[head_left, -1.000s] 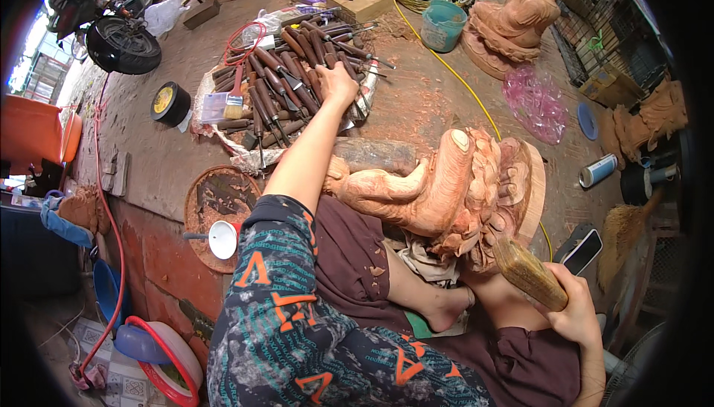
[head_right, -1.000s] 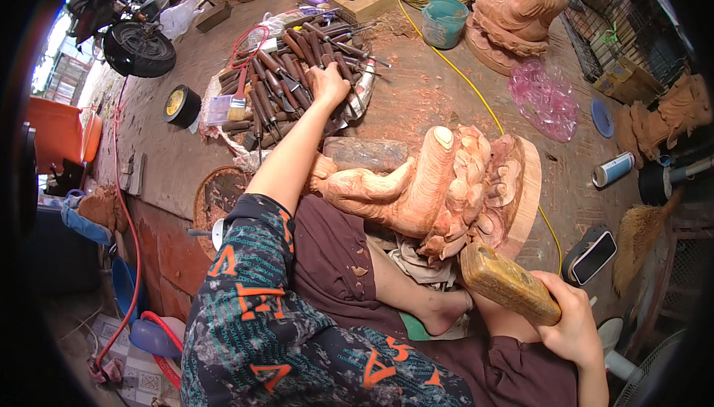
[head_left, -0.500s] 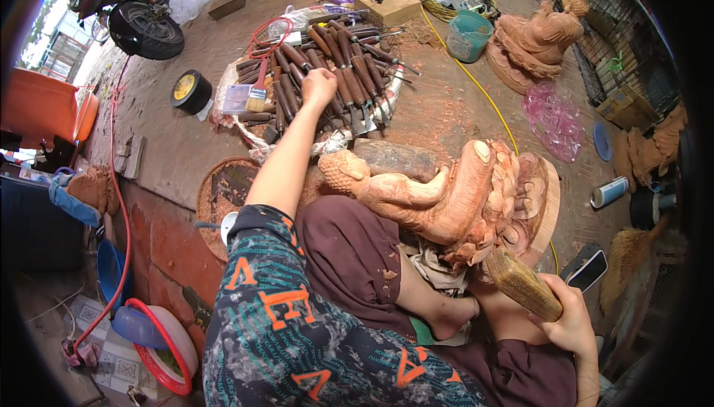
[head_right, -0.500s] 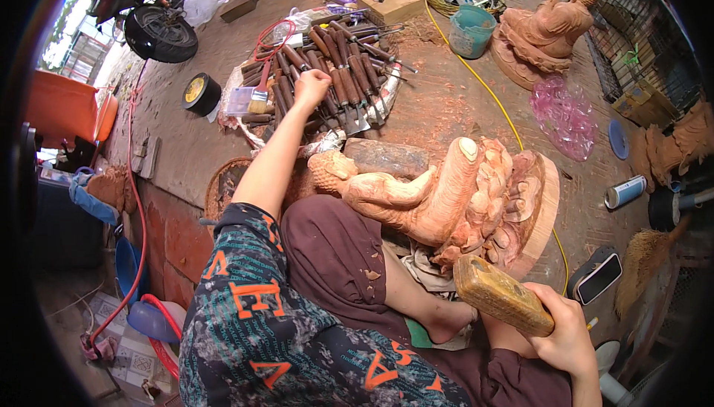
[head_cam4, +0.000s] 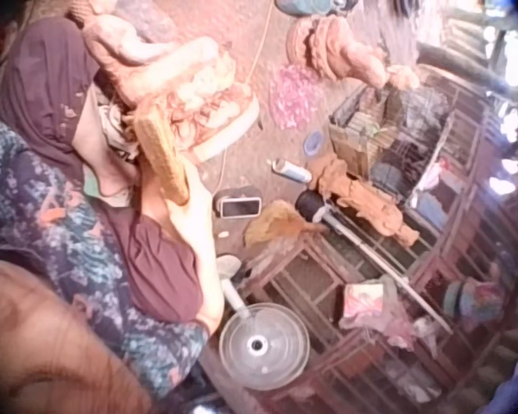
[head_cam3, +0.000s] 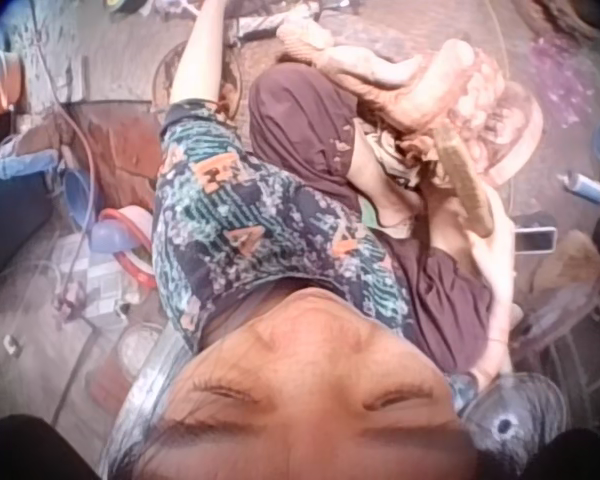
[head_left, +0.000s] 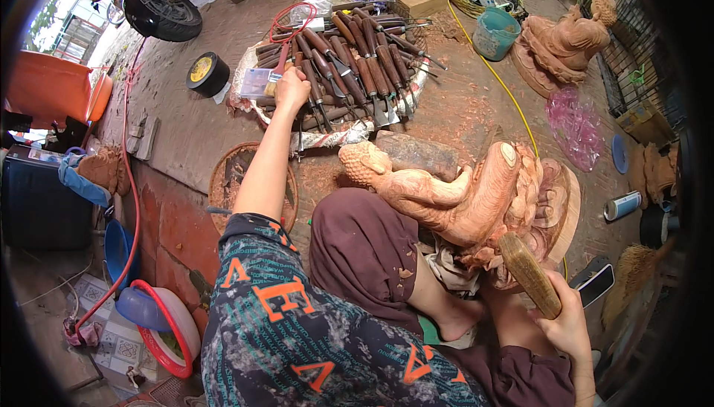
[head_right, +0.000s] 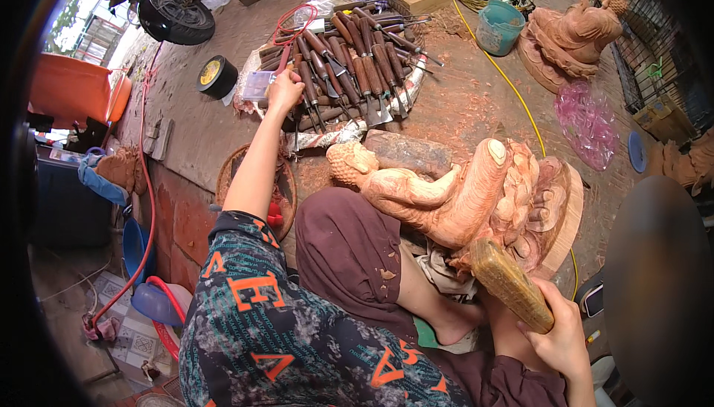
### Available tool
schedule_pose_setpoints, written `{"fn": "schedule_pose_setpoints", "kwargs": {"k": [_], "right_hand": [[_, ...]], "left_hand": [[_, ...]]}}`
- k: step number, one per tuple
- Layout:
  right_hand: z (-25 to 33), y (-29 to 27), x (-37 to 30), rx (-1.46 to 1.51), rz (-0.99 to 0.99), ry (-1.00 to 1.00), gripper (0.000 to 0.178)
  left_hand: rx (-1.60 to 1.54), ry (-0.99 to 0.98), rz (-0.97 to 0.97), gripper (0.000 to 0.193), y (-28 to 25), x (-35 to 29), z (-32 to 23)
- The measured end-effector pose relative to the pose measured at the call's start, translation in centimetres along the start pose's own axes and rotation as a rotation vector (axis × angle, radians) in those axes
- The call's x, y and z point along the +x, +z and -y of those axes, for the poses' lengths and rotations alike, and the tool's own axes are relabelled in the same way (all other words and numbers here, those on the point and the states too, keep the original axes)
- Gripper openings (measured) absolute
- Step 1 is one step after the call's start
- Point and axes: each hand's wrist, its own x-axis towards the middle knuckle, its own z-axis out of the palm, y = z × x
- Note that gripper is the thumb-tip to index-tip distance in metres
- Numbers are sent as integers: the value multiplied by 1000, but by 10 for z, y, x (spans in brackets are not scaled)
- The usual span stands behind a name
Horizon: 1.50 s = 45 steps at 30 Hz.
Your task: The person is carving a large wooden sculpture of a reclining figure using a chisel and a wooden mallet. They repeatedly strike the chisel to shape the wood, occasionally pausing to select different tools from a nearby collection.
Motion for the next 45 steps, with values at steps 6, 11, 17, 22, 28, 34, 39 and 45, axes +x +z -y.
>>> {"fn": "schedule_pose_setpoints", "kwargs": {"k": [6, 11, 17, 22, 28, 34, 39, 45], "right_hand": [[-6, 7, -1, 116, -10, 119, 62], [-14, 2, -9, 69, -62, 97, 65], [-9, -15, -12, -121, -201, -107, 65], [26, -30, -14, -194, -344, -174, 60], [75, -34, -24, -339, -390, -388, 58], [95, -27, -36, -510, -365, -440, 62], [99, -18, -32, -507, -409, -509, 64], [110, -16, -27, -469, -407, -618, 61]], "left_hand": [[169, -38, 58, 58, 2, -15, 3], [-163, -63, 71, 66, 20, -30, -35], [-1275, -121, 189, 17, -18, -71, -70], [-1447, 184, 705, 15, -37, -273, -203], [-1408, 497, 431, 28, 2, -380, -238], [-1124, 853, 194, 40, 42, -384, -204], [-1040, 1176, 127, 37, 53, -392, -207], [-996, 1312, 122, 34, 56, -396, -201]]}}
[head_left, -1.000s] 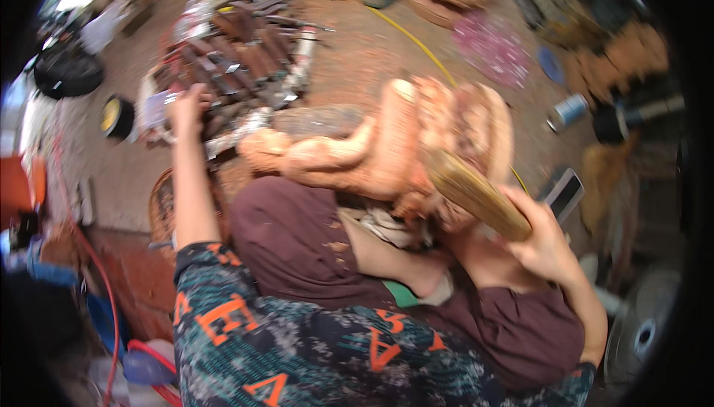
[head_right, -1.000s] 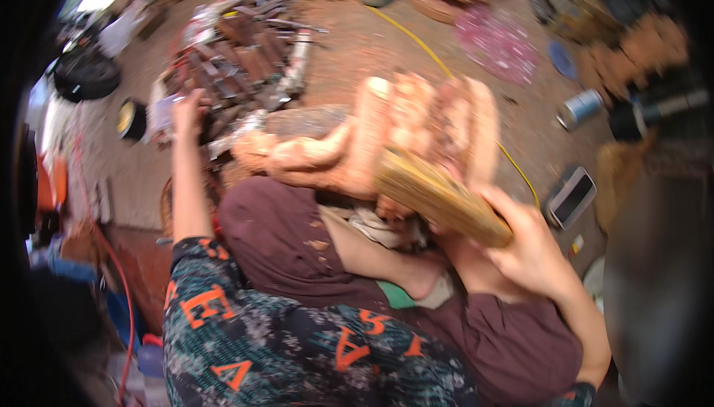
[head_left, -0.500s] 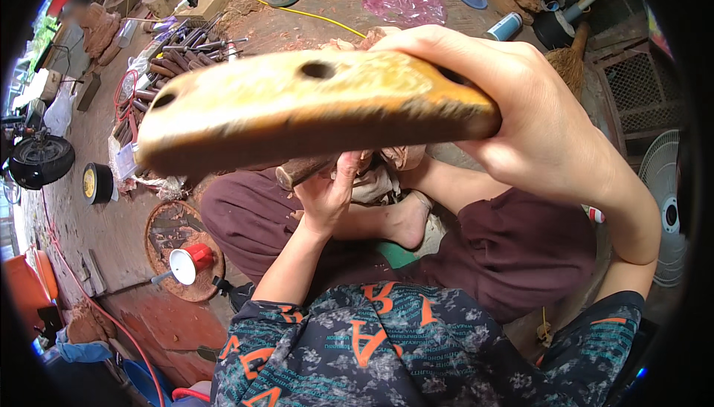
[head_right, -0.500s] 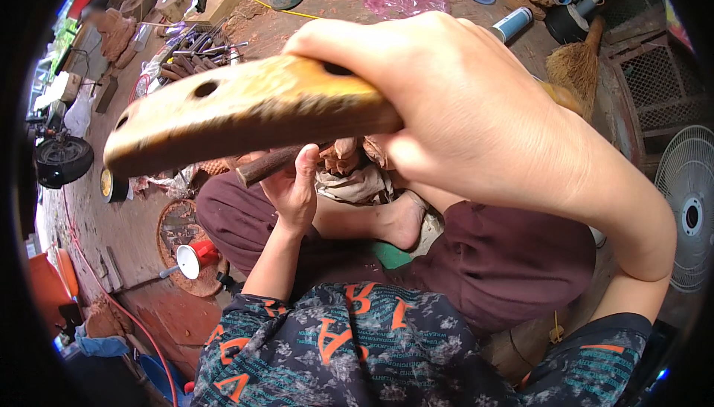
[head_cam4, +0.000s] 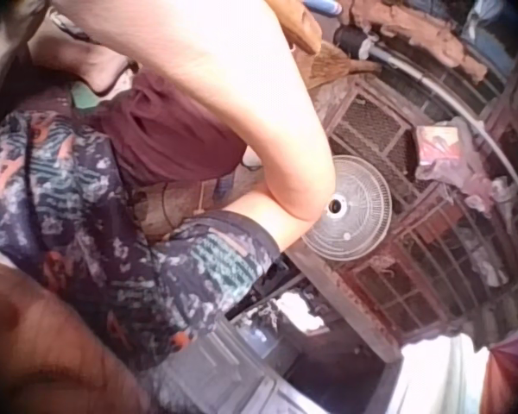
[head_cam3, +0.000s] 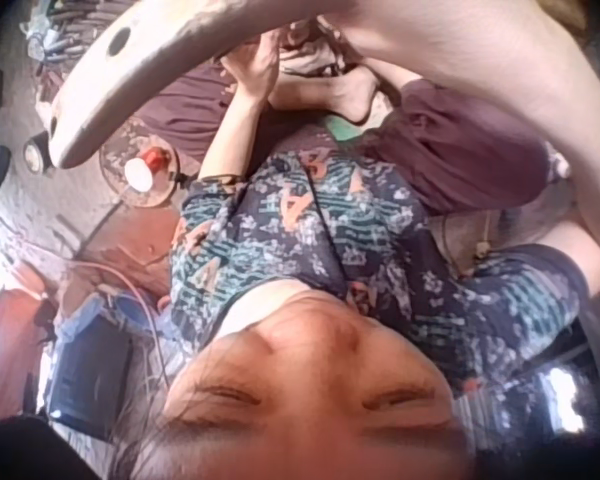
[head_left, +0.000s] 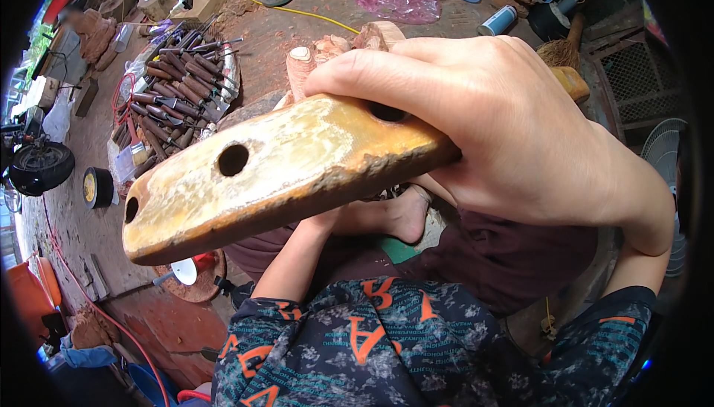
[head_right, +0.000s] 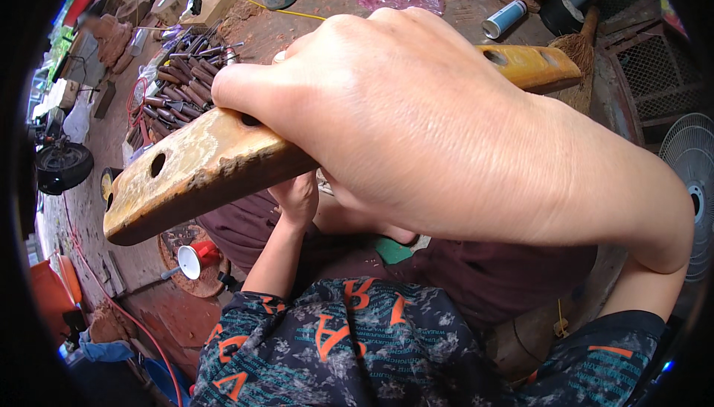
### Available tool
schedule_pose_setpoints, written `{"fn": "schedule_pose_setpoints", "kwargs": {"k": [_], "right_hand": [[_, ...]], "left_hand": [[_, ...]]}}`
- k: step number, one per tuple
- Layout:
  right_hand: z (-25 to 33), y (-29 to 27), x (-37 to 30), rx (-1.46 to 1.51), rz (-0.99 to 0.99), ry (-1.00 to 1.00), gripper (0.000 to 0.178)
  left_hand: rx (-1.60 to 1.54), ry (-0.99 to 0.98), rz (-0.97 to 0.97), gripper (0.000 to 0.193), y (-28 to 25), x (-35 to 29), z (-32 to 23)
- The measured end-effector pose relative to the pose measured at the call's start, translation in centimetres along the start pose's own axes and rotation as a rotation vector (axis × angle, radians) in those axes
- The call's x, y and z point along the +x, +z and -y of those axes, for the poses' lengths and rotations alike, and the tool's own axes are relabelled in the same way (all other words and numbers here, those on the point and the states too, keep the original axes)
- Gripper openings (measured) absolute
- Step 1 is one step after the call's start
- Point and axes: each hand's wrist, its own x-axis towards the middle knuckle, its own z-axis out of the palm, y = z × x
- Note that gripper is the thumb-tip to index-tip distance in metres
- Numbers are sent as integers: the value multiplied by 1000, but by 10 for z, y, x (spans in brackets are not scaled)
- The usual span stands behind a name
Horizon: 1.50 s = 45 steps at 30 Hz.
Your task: The person is carving a large wooden sculpture of a reclining figure using a chisel and a wooden mallet. They repeatedly strike the chisel to shape the wood, occasionally pausing to select different tools from a nearby collection.
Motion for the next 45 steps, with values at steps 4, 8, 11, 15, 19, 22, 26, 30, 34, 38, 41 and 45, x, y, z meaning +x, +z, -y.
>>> {"fn": "schedule_pose_setpoints", "kwargs": {"k": [4, 8, 11, 15, 19, 22, 26, 30, 34, 38, 41, 45], "right_hand": [[-5, 4, 1, 11, -84, -92, 60], [-4, 4, 1, 7, -94, -93, 59], [1, 2, 2, -58, -77, -61, 53], [5, -2, 1, -418, -52, -122, 39], [-6, -1, -5, -696, -114, -257, 33], [0, -10, -9, -782, -117, -251, 31], [0, -16, -13, -851, -117, -234, 29], [3, -16, -17, -875, -164, -246, 27], [5, -24, -25, -923, -150, -218, 26], [11, -26, -28, -973, -150, -215, 24], [2, -24, -31, -976, -141, -190, 22], [7, -28, -27, -932, -159, -190, 22]], "left_hand": [[3, 13, 22, 32, 2, -3, 5], [15, -9, 45, 31, 4, -10, 9], [32, -97, 80, 30, 7, -22, 14], [231, -407, 228, 29, 25, -69, 46], [685, -719, 525, 29, 18, -145, 93], [830, -802, 640, 29, 17, -167, 120], [889, -817, 687, 29, 19, -168, 143], [968, -827, 697, 30, -5, -166, 160], [864, -873, 639, 28, 5, -149, 163], [676, -872, 482, 25, 16, -116, 142], [396, -804, 258, 23, 19, -94, 102], [-67, -630, -51, 23, 2, -32, 28]]}}
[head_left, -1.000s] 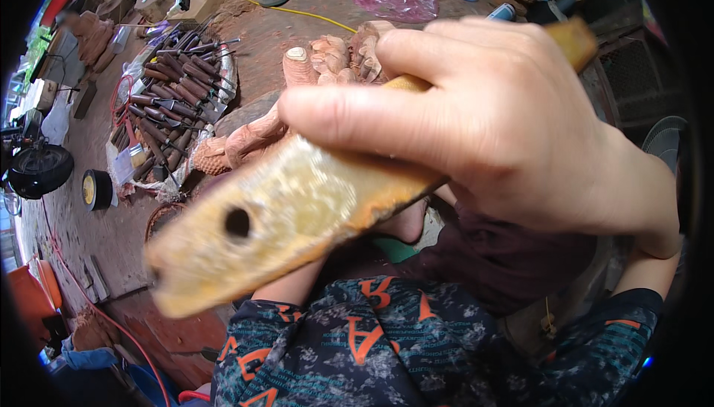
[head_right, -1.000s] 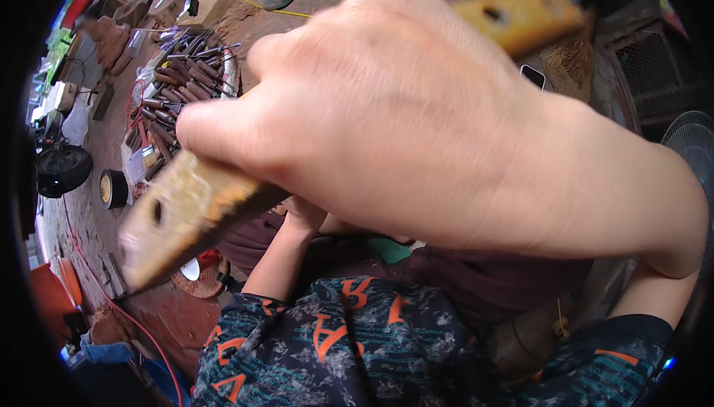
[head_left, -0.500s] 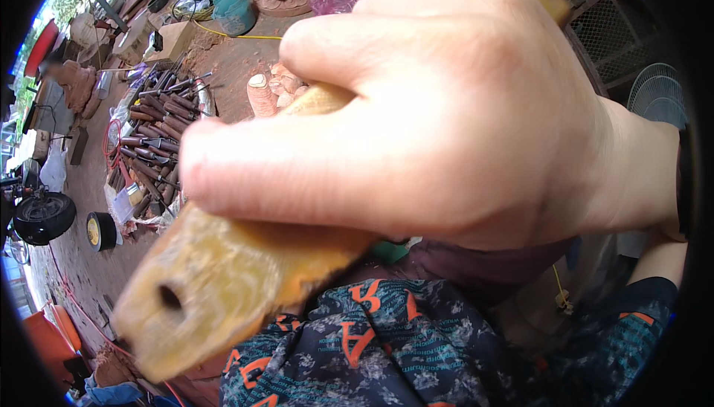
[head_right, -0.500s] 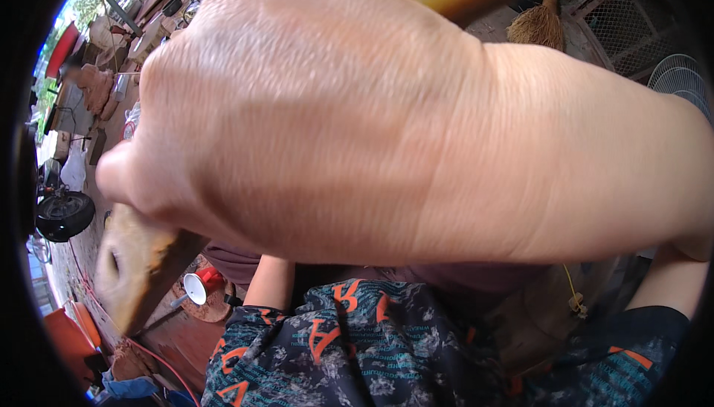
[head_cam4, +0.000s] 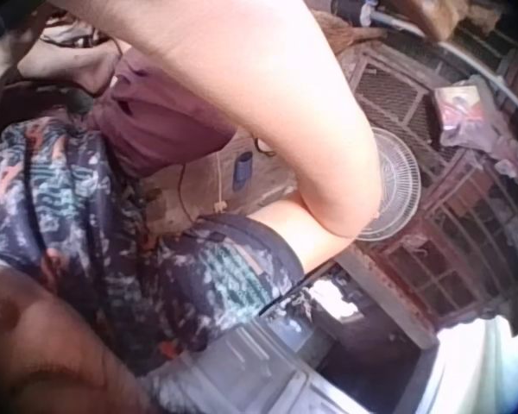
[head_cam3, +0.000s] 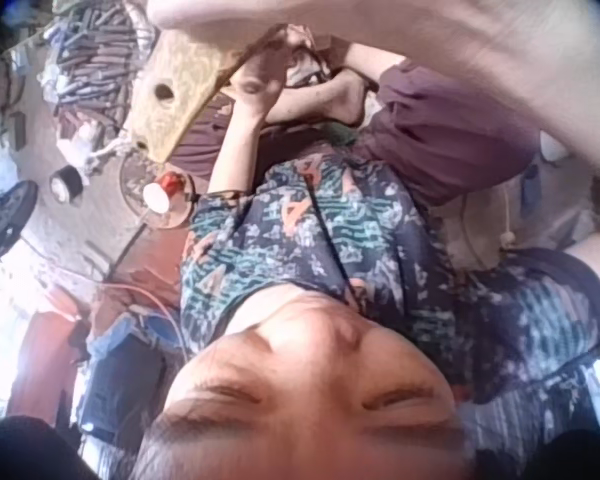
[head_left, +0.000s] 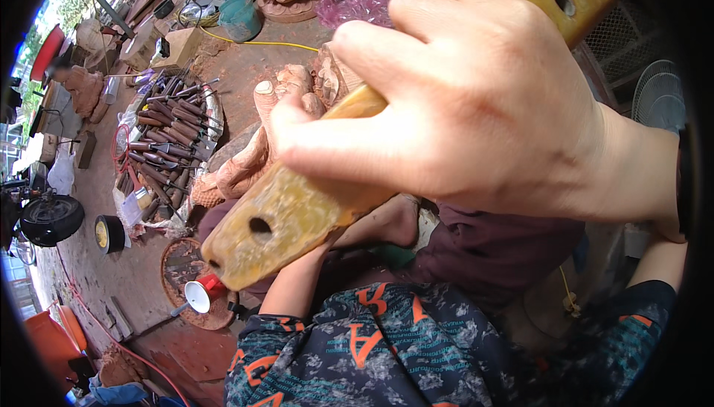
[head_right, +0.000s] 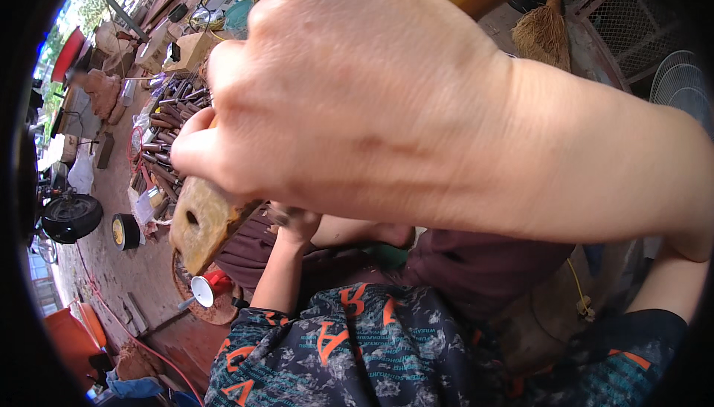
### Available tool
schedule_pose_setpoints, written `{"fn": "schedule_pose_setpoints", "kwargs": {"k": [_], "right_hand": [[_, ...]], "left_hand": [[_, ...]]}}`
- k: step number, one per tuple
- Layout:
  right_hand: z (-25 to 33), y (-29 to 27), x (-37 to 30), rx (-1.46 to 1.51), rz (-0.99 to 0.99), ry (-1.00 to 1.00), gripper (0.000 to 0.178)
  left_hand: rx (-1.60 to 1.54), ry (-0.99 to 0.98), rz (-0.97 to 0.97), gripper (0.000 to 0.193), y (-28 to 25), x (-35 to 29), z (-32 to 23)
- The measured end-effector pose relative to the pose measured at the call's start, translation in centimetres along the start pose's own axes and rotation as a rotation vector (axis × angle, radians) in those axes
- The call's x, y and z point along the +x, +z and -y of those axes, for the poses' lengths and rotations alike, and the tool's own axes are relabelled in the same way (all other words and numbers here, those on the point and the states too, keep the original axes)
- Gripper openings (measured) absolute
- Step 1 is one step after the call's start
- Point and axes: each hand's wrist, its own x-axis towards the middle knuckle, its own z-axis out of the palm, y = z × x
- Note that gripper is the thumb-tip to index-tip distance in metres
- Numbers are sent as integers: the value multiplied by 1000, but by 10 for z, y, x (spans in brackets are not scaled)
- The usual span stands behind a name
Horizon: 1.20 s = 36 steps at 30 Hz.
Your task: The person is carving a large wooden sculpture of a reclining figure using a chisel and a wooden mallet. They repeatedly strike the chisel to shape the wood, occasionally pausing to select different tools from a nearby collection.
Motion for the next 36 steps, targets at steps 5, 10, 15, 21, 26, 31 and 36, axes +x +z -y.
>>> {"fn": "schedule_pose_setpoints", "kwargs": {"k": [5, 10, 15, 21, 26, 31, 36], "right_hand": [[-8, -1, -5, 100, 99, 28, 29], [-2, 3, 0, 331, 176, 137, 41], [1, 0, 1, 504, 179, 220, 40], [-3, -3, 4, 330, 138, 132, 38], [-4, -5, 6, 117, 142, 15, 37], [-8, -13, 5, 91, 182, 53, 35], [-11, -13, -6, 233, 157, 177, 38]], "left_hand": [[-326, 157, -70, 25, -15, 20, -47], [-54, 189, -55, 37, -30, 12, -22], [108, 226, 36, 36, -25, 13, -23], [250, 406, 41, 20, -14, 44, -41], [240, 250, 185, 27, -23, 38, -20], [207, 182, 138, 31, -14, 20, -30], [136, 271, 77, 23, 0, 46, -97]]}}
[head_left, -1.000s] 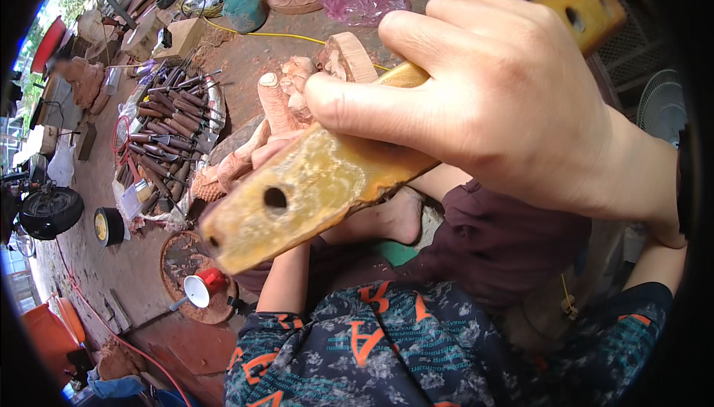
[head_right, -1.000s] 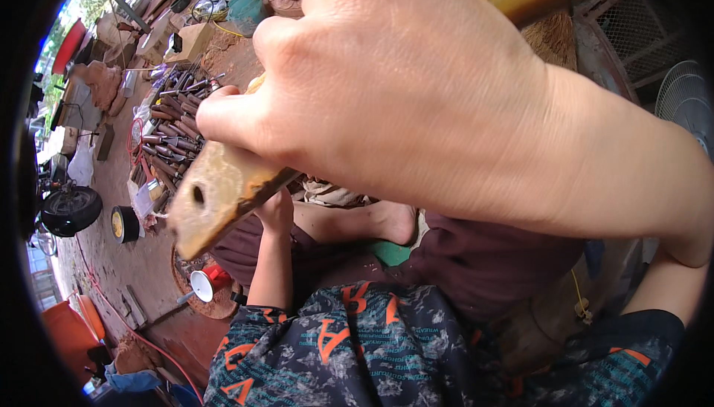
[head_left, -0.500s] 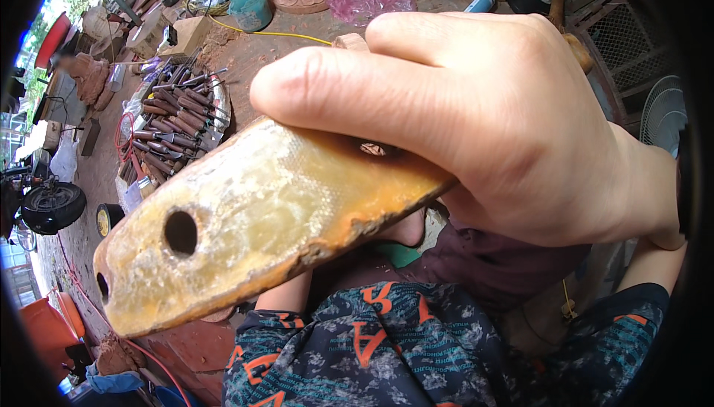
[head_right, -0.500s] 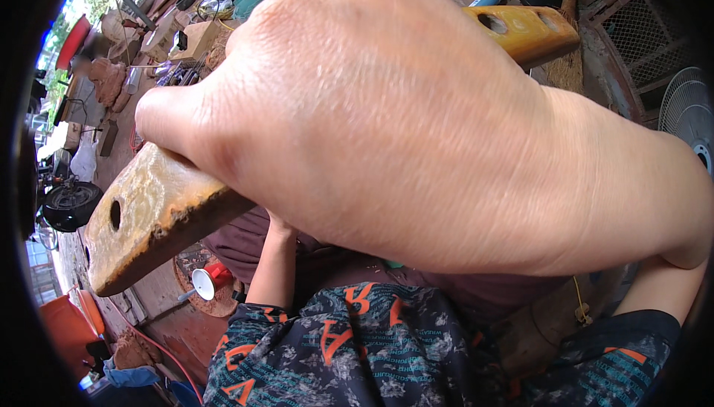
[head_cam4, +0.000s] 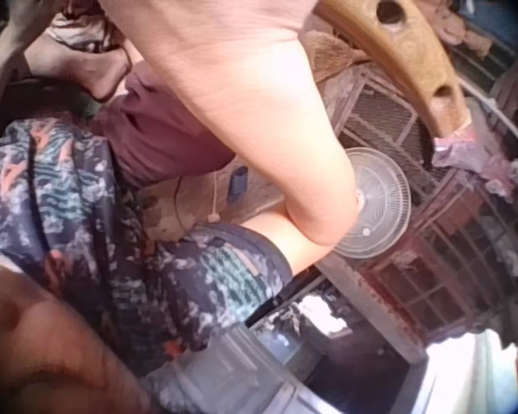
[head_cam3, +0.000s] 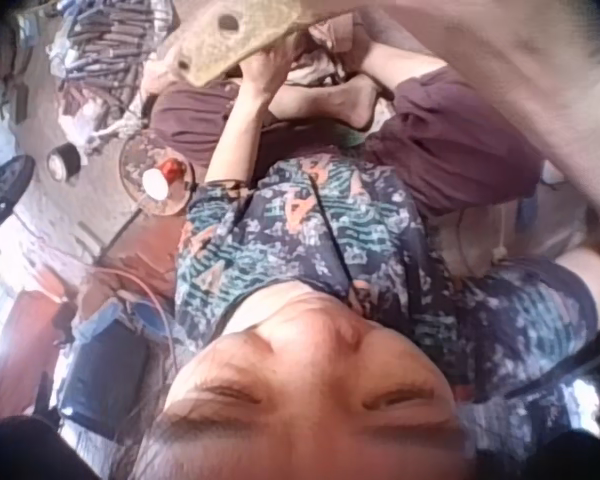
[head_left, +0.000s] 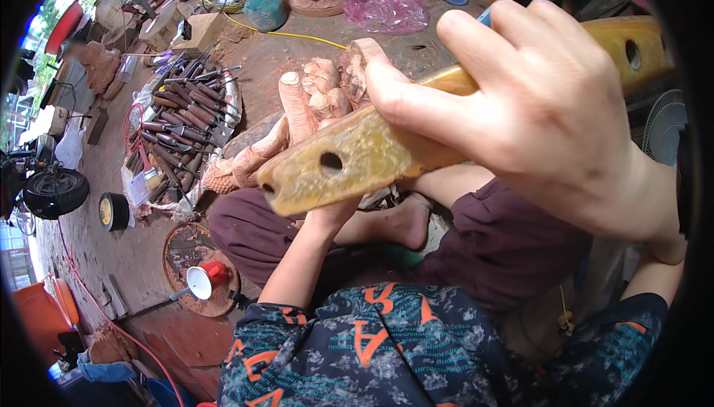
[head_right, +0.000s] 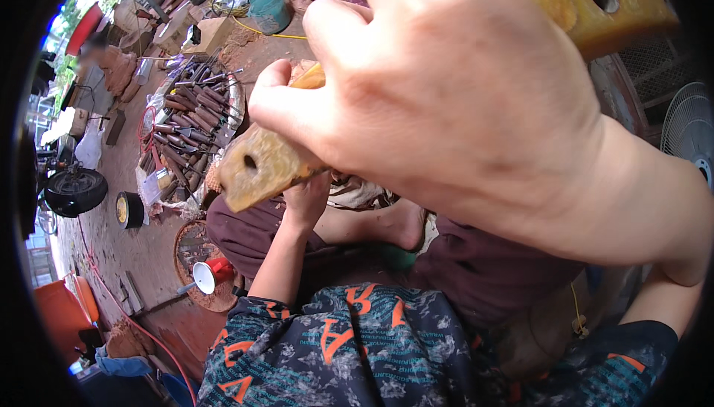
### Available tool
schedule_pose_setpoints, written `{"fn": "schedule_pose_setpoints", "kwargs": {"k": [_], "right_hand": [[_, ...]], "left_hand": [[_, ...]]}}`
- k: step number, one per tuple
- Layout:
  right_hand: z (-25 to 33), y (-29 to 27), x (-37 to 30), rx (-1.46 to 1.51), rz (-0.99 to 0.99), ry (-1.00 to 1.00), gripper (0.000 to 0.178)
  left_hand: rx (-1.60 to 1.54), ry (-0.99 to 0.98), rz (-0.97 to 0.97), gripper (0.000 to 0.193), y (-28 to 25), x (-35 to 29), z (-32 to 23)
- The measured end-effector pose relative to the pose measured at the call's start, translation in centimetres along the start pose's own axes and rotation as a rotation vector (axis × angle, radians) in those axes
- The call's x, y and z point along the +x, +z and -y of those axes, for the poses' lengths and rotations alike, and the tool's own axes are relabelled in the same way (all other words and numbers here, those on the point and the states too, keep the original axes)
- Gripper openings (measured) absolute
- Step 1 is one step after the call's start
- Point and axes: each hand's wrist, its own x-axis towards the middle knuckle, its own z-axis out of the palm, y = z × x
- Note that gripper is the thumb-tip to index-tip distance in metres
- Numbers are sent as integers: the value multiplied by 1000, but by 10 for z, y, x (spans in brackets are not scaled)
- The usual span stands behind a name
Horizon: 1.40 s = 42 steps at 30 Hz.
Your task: The person is carving a large wooden sculpture of a reclining figure using a chisel and a wooden mallet. They repeatedly strike the chisel to shape the wood, occasionally pausing to select different tools from a nearby collection.
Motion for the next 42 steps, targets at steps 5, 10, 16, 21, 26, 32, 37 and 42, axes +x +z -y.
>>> {"fn": "schedule_pose_setpoints", "kwargs": {"k": [5, 10, 16, 21, 26, 32, 37, 42], "right_hand": [[4, -4, -4, -77, 66, -25, 44], [10, 12, -21, 8, 30, 55, 44], [14, 37, -31, -21, -9, 95, 42], [10, 38, -28, 317, 185, 232, 54], [-3, 35, -34, 899, 391, 626, 59], [-19, 47, -37, 976, 554, 624, 77], [-22, 56, -49, 954, 486, 694, 83], [-15, 64, -44, 1044, 440, 902, 60]], "left_hand": [[-198, 0, -17, 32, 10, 1, 8], [-654, -29, -42, 42, 19, -9, 19], [-370, -19, 42, 29, -5, 11, 8], [-112, 263, 164, 12, -31, 6, 26], [-353, -607, -264, 51, -144, 99, 74], [248, -1086, -236, 65, -233, 93, 251], [297, -1118, -341, 50, -254, 94, 339], [723, -991, -292, 45, -274, 86, 352]]}}
